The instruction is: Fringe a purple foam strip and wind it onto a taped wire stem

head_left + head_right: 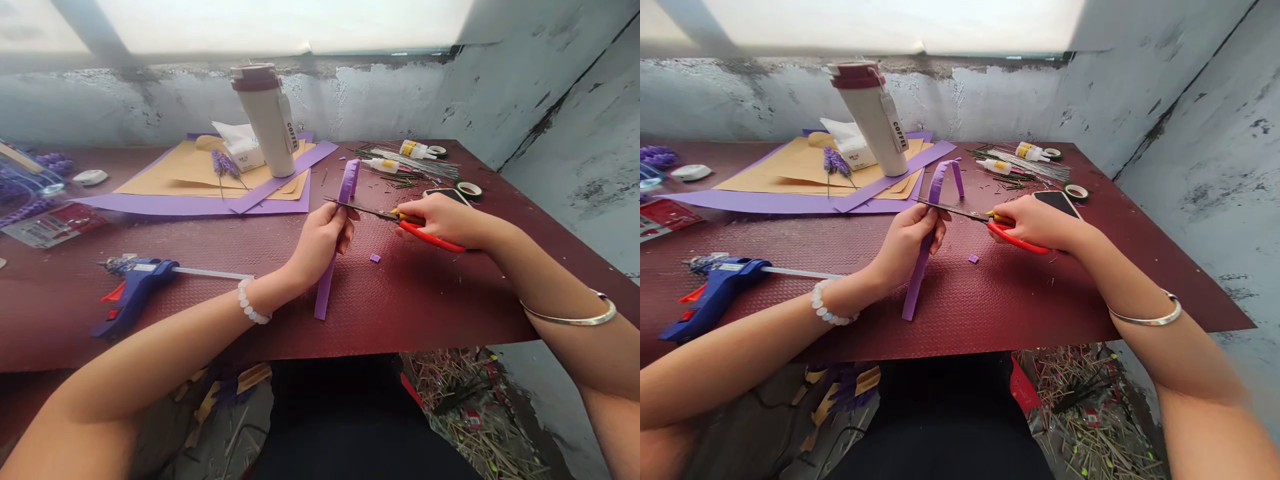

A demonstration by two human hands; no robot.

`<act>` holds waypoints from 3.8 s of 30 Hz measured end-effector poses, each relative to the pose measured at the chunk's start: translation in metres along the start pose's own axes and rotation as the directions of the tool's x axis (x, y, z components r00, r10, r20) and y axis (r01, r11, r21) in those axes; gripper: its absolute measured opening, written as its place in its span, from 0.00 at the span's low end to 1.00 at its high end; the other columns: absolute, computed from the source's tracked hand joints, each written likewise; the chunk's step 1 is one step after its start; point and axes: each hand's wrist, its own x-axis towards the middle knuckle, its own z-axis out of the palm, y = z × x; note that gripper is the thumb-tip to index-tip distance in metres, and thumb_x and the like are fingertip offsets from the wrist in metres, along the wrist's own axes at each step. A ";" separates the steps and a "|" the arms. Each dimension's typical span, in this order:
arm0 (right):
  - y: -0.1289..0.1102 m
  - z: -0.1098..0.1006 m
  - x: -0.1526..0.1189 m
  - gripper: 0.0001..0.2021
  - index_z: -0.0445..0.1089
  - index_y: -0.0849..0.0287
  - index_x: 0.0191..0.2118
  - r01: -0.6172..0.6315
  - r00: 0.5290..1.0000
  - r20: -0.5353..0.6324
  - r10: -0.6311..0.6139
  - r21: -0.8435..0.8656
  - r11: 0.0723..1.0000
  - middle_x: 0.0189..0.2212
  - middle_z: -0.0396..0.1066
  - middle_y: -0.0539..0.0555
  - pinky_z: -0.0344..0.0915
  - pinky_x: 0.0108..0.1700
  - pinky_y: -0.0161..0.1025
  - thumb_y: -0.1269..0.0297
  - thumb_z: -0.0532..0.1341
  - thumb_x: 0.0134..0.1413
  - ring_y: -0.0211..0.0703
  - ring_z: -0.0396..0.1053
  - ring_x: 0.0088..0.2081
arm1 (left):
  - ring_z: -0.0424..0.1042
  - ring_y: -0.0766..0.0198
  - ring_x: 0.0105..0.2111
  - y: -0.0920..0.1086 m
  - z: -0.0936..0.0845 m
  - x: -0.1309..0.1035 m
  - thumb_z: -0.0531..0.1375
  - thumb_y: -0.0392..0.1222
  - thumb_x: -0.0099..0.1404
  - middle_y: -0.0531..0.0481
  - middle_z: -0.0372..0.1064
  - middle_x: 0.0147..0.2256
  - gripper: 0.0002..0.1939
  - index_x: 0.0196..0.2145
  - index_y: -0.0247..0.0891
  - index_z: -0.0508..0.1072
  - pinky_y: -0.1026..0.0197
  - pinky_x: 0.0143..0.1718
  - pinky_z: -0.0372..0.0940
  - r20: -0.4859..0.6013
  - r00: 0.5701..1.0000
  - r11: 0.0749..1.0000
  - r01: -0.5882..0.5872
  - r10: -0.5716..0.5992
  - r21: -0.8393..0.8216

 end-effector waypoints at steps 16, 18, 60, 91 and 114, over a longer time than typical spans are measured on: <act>0.006 -0.003 -0.001 0.08 0.58 0.57 0.22 0.012 0.999 0.038 -0.013 0.048 0.999 0.18 0.52 0.46 0.50 0.28 0.37 0.63 0.56 0.46 0.35 0.51 0.23 | 0.57 0.75 0.13 0.002 -0.001 -0.001 0.50 0.33 0.70 0.56 0.64 0.17 0.14 0.28 0.33 0.70 0.69 0.16 0.52 0.066 0.998 0.996 0.020 -0.015 -0.086; 0.006 -0.003 -0.002 0.08 0.58 0.57 0.22 0.007 0.999 0.042 -0.009 0.053 0.999 0.18 0.52 0.46 0.50 0.27 0.37 0.62 0.56 0.47 0.35 0.50 0.23 | 0.57 0.75 0.13 0.002 -0.001 -0.002 0.50 0.33 0.70 0.56 0.63 0.17 0.14 0.28 0.34 0.70 0.69 0.16 0.52 0.068 0.998 0.996 0.018 -0.012 -0.084; 0.004 0.010 0.004 0.13 0.58 0.56 0.22 0.033 0.979 -0.179 -0.099 -0.338 0.940 0.17 0.58 0.50 0.46 0.28 0.37 0.56 0.53 0.53 0.37 0.49 0.22 | 0.57 0.78 0.12 -0.006 -0.001 0.008 0.49 0.25 0.69 0.57 0.63 0.17 0.17 0.24 0.32 0.68 0.71 0.17 0.53 0.000 0.991 0.982 0.136 -0.137 -0.127; 0.015 0.002 0.003 0.19 0.52 0.56 0.21 0.055 0.998 -0.031 -0.054 0.012 0.998 0.18 0.53 0.46 0.49 0.29 0.38 0.50 0.55 0.55 0.35 0.51 0.24 | 0.62 0.75 0.13 0.001 -0.002 0.009 0.48 0.26 0.70 0.56 0.65 0.17 0.16 0.26 0.33 0.66 0.71 0.19 0.57 0.088 0.964 0.966 0.256 -0.252 -0.037; 0.020 0.007 0.006 0.32 0.72 0.60 0.48 0.071 0.994 -0.078 -0.075 -0.057 0.996 0.41 0.72 0.62 0.60 0.42 0.44 0.38 0.62 0.44 0.54 0.66 0.41 | 0.59 0.77 0.13 -0.003 -0.003 0.014 0.49 0.26 0.71 0.58 0.64 0.18 0.17 0.26 0.32 0.68 0.72 0.18 0.56 0.007 0.979 0.971 0.204 -0.205 -0.125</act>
